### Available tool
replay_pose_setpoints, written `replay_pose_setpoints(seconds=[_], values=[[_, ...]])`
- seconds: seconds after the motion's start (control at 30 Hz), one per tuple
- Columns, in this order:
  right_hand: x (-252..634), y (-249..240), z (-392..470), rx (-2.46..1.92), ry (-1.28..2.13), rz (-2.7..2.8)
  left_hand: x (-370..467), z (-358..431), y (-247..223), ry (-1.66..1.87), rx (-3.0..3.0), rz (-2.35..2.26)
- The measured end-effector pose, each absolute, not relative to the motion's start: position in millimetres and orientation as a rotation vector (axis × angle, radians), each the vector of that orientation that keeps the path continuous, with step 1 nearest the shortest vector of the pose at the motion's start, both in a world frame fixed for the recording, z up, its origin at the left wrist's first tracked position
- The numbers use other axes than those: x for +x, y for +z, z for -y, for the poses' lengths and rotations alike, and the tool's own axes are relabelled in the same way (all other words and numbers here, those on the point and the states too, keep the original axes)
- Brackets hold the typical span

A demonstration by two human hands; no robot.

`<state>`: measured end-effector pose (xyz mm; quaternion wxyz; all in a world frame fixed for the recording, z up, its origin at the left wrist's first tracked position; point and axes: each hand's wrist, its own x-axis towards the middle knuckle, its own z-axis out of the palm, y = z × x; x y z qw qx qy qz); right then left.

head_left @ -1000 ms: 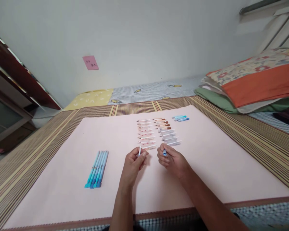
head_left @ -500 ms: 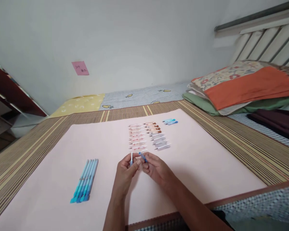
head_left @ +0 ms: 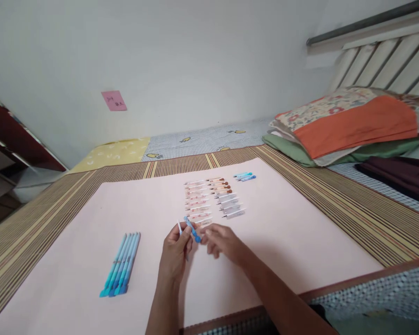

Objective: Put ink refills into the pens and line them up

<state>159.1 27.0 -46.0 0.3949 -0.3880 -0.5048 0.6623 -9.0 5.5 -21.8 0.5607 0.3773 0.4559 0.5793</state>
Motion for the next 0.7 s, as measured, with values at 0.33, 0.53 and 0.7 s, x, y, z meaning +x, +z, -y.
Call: replay_pose_setpoints(seconds=[0.33, 0.53, 0.7], values=[[334, -25, -140, -2.069, 0.175, 1.529, -16, -7, -20, 1.305, 0.905, -1.060], [346, -46, -152, -2.222, 0.108, 1.750, -16, -5, -17, 1.298, 0.932, -1.059], [347, -47, -149, -2.255, 0.090, 1.822, -17, -5, -17, 1.283, 0.928, -1.078]])
